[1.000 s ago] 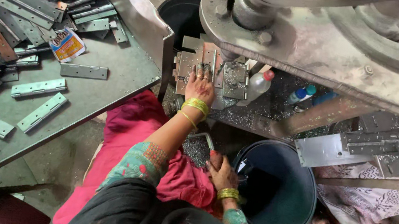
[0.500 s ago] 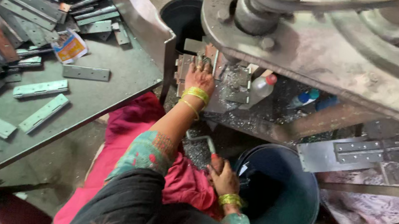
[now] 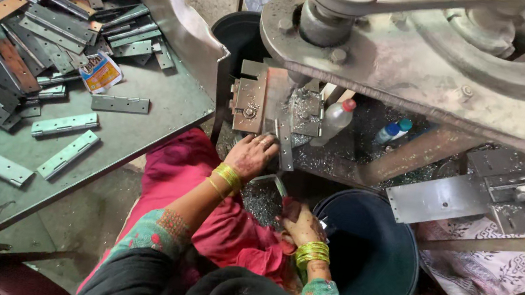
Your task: The person repeatedly picks up metal hinge pieces from a table, places them into a manual punching machine, and operates the lever to punch holes. After each cycle, the person removes the processed piece and places it into a bucket. The task continues with multiple hinge pieces in a repetitive sequence.
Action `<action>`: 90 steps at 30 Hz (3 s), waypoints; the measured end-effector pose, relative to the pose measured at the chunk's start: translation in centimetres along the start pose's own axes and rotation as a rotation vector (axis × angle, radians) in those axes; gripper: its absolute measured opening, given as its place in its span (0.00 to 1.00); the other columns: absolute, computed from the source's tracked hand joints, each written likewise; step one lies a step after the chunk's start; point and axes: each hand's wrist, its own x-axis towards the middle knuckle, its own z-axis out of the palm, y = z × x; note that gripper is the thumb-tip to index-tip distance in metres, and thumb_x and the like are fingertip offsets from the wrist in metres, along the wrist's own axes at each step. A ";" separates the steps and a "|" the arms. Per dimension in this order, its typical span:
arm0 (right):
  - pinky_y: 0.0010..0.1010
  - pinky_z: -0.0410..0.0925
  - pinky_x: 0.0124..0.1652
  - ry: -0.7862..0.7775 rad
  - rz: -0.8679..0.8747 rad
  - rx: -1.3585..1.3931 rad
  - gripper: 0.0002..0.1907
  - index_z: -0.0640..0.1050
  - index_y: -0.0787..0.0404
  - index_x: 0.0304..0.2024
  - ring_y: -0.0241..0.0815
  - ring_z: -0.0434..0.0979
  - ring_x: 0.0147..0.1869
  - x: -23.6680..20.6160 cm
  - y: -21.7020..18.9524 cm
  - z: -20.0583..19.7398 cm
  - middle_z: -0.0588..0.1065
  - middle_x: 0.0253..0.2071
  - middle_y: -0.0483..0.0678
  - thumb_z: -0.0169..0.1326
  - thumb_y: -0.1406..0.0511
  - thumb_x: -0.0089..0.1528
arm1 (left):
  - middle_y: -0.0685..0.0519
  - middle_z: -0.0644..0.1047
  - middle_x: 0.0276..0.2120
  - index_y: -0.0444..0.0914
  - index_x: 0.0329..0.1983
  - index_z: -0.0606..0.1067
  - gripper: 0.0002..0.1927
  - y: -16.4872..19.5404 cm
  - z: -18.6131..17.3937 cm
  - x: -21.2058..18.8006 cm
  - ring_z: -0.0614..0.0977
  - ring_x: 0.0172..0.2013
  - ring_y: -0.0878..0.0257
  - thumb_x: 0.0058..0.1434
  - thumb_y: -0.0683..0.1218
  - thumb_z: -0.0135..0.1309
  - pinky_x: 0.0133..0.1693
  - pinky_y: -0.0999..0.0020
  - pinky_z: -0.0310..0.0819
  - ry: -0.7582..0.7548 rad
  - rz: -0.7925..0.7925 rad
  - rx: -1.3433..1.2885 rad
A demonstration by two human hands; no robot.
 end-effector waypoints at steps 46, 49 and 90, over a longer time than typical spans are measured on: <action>0.55 0.69 0.53 0.148 -0.050 -0.163 0.40 0.73 0.58 0.57 0.69 0.77 0.56 1.8 1.8 4.6 0.78 0.48 0.65 0.58 0.38 0.54 | 0.37 0.69 0.65 0.31 0.51 0.80 0.23 -2.8 4.5 5.9 0.62 0.69 0.44 0.61 0.47 0.42 0.70 0.45 0.42 -0.020 -0.312 0.349; 0.54 0.70 0.53 0.089 -0.061 -0.233 0.40 0.74 0.61 0.53 0.68 0.77 0.57 3.0 2.4 2.0 0.78 0.50 0.65 0.59 0.37 0.55 | 0.40 0.66 0.69 0.34 0.47 0.81 0.20 -3.3 4.6 6.6 0.59 0.73 0.45 0.66 0.46 0.39 0.72 0.49 0.41 -0.286 -0.362 0.150; 0.49 0.72 0.52 0.035 -0.009 -0.292 0.40 0.78 0.61 0.52 0.63 0.80 0.55 3.2 1.1 0.3 0.80 0.48 0.63 0.59 0.38 0.52 | 0.52 0.78 0.52 0.46 0.53 0.77 0.19 -23.5 -10.2 -16.2 0.73 0.58 0.54 0.61 0.46 0.42 0.55 0.42 0.62 0.149 -0.691 0.624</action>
